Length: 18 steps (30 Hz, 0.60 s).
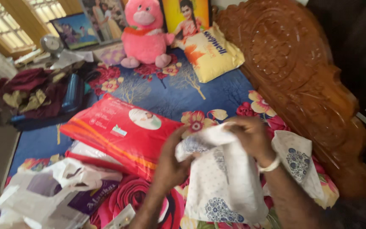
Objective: The person unfolds a pillowcase and then pulls it over a pillow before sliding both into a plastic bag and closing it.
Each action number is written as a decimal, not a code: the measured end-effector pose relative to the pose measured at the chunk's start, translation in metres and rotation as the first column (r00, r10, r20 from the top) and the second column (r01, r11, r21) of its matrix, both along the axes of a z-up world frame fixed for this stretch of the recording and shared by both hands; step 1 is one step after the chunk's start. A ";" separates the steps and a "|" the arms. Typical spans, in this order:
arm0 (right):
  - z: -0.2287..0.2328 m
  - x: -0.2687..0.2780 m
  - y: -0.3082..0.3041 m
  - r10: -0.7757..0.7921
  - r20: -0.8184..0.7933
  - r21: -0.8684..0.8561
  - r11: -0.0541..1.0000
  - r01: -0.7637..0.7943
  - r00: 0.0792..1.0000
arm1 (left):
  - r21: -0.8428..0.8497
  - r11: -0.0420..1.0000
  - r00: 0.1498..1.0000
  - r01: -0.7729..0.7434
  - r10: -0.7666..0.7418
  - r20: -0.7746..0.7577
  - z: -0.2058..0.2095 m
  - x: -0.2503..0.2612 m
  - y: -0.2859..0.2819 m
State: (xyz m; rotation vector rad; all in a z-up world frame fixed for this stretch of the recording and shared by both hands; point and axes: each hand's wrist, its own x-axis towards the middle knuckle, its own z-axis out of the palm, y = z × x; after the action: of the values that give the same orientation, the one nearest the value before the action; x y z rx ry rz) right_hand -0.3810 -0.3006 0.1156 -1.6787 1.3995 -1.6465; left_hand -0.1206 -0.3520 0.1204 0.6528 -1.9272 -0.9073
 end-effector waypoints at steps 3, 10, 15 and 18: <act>0.006 0.042 -0.008 0.184 -0.180 -0.023 0.981 -0.192 0.966 | 0.004 0.998 0.997 0.063 -0.063 -0.043 -0.010 -0.016 0.014; -0.033 0.054 -0.014 0.186 -0.133 0.248 0.957 -0.149 0.973 | 0.233 0.960 0.987 -0.153 0.160 -0.014 -0.050 -0.008 0.013; -0.103 0.052 0.003 0.348 0.015 0.237 0.910 -0.341 0.937 | 0.277 0.918 0.900 -0.284 0.355 -0.254 -0.042 -0.011 0.022; -0.147 0.034 0.010 0.185 -0.163 0.263 0.955 -0.138 0.969 | 0.249 0.901 0.871 -0.355 0.416 -0.261 -0.028 -0.010 0.022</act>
State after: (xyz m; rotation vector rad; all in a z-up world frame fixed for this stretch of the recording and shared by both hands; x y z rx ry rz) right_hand -0.3471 -0.2908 -0.0315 -1.7800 1.4424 -1.1942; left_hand -0.1306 -0.3296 0.0927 0.9166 -1.3724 -0.8822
